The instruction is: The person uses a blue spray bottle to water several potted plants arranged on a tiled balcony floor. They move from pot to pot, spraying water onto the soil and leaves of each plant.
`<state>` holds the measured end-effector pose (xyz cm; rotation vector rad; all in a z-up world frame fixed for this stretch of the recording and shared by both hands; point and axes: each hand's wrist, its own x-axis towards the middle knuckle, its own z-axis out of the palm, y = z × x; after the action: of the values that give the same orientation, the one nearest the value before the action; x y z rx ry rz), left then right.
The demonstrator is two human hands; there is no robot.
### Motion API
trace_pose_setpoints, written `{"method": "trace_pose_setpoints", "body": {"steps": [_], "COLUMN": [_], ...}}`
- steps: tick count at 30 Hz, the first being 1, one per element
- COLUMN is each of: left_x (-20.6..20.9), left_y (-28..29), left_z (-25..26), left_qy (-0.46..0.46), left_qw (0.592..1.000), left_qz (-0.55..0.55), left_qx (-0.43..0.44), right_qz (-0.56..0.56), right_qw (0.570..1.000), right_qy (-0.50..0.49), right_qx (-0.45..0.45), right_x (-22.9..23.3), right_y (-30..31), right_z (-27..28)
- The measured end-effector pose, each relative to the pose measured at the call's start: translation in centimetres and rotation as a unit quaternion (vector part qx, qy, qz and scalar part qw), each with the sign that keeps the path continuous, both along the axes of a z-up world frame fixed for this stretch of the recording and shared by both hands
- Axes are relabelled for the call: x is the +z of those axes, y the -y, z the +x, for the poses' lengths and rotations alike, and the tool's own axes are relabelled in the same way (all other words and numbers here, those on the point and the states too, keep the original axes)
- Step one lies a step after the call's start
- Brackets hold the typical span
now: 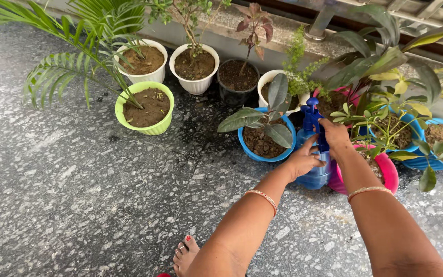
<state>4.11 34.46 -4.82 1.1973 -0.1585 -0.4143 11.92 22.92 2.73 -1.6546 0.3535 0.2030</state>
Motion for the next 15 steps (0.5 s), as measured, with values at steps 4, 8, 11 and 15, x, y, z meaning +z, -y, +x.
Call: {"method": "trace_pose_setpoints", "body": {"steps": [4,8,11,15], "left_x": [0.4,1.3,2.0,2.9], "left_y": [-0.2,0.0,-0.4,-1.0], "left_z": [-0.4,-0.9,-1.1,-1.6], "left_qy": [-0.007,-0.005,-0.004,-0.025], "left_qw": [0.999,1.0,1.0,0.999], "left_qz": [-0.034,-0.019,-0.007,0.025], "left_qx": [0.001,-0.004,-0.003,-0.008], "right_qz": [0.006,0.018,0.019,0.001], "right_qw": [0.999,0.999,1.0,0.999], "right_qy": [-0.045,-0.033,-0.017,-0.034], "right_qx": [-0.016,-0.013,-0.006,-0.012], "right_x": [0.9,0.4,0.3,1.4], "right_y": [-0.9,-0.7,-0.7,-1.2], "right_z": [-0.3,0.0,-0.1,-0.8]}}
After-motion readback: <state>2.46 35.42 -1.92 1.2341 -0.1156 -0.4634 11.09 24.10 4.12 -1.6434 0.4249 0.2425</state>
